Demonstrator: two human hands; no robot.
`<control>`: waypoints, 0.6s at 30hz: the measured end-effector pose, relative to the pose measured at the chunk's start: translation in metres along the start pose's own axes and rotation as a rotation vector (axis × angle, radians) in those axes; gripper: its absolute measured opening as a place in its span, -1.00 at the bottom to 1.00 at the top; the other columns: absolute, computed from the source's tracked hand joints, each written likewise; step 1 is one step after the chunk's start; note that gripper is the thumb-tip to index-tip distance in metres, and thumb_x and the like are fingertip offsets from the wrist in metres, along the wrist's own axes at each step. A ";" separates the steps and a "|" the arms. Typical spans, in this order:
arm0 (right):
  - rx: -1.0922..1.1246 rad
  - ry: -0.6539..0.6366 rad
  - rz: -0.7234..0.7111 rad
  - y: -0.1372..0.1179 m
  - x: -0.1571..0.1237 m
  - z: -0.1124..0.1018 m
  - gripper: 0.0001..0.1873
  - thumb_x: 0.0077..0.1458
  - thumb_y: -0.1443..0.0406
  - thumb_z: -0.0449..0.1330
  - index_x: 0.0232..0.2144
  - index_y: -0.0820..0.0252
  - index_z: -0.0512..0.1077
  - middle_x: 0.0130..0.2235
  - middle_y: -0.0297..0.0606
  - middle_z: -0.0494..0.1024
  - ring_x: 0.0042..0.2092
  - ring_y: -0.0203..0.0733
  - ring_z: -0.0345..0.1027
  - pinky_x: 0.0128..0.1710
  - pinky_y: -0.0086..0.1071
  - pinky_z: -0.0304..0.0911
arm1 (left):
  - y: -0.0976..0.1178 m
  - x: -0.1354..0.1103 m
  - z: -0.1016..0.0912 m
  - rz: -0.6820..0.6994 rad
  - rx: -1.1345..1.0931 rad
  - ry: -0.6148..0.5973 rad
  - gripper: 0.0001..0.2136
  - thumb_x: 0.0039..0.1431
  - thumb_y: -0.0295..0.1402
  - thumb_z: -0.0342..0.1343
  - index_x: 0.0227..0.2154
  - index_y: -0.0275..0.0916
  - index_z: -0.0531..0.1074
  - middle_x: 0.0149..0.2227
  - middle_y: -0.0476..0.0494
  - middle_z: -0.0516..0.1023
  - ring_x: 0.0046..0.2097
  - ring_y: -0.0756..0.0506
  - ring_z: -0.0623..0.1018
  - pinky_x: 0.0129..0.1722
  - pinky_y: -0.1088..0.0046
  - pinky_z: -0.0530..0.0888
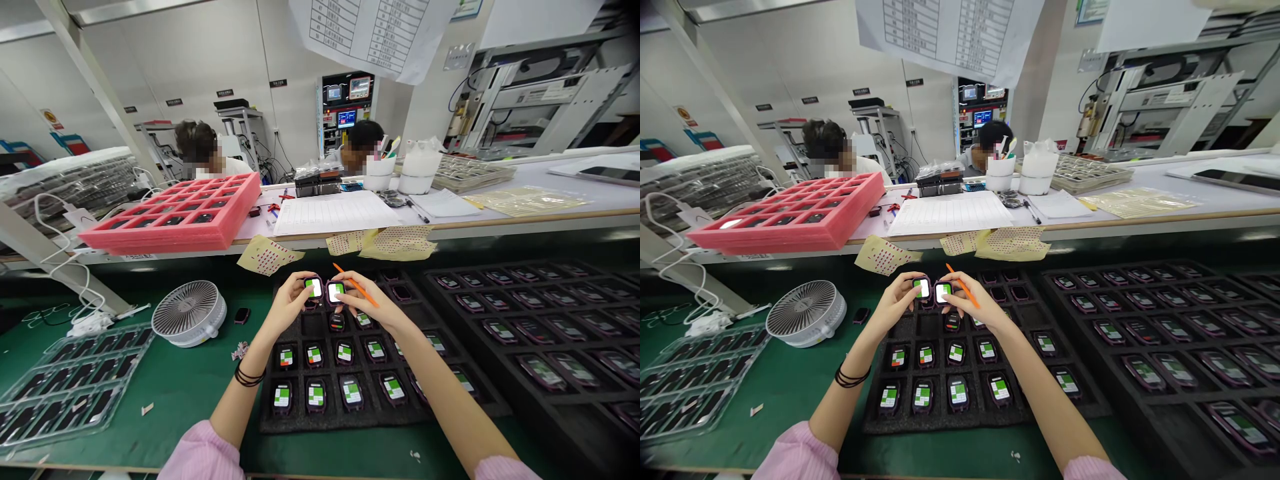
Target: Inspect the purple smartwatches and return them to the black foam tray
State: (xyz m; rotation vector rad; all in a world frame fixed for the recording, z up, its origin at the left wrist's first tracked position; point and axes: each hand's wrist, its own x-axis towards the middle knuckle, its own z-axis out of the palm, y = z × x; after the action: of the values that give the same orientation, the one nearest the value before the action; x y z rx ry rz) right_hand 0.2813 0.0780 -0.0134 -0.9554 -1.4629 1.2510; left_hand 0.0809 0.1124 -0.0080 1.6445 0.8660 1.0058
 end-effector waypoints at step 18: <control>0.005 0.072 0.008 0.009 0.004 0.005 -0.65 -0.01 0.13 0.29 -0.23 0.16 0.32 -0.34 -0.35 0.41 -0.56 -0.34 0.41 -0.69 -0.53 0.08 | -0.002 -0.001 0.002 0.024 0.020 -0.049 -0.67 0.12 -0.19 0.15 -0.11 -0.23 0.32 -0.18 -0.14 0.51 -0.26 -0.05 0.50 -0.35 0.49 0.41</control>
State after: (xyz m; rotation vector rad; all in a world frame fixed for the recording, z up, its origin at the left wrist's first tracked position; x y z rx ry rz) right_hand 0.2749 0.0818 -0.0215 -0.9934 -1.4002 1.2130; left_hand 0.0826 0.1116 -0.0105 1.6936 0.8279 0.9718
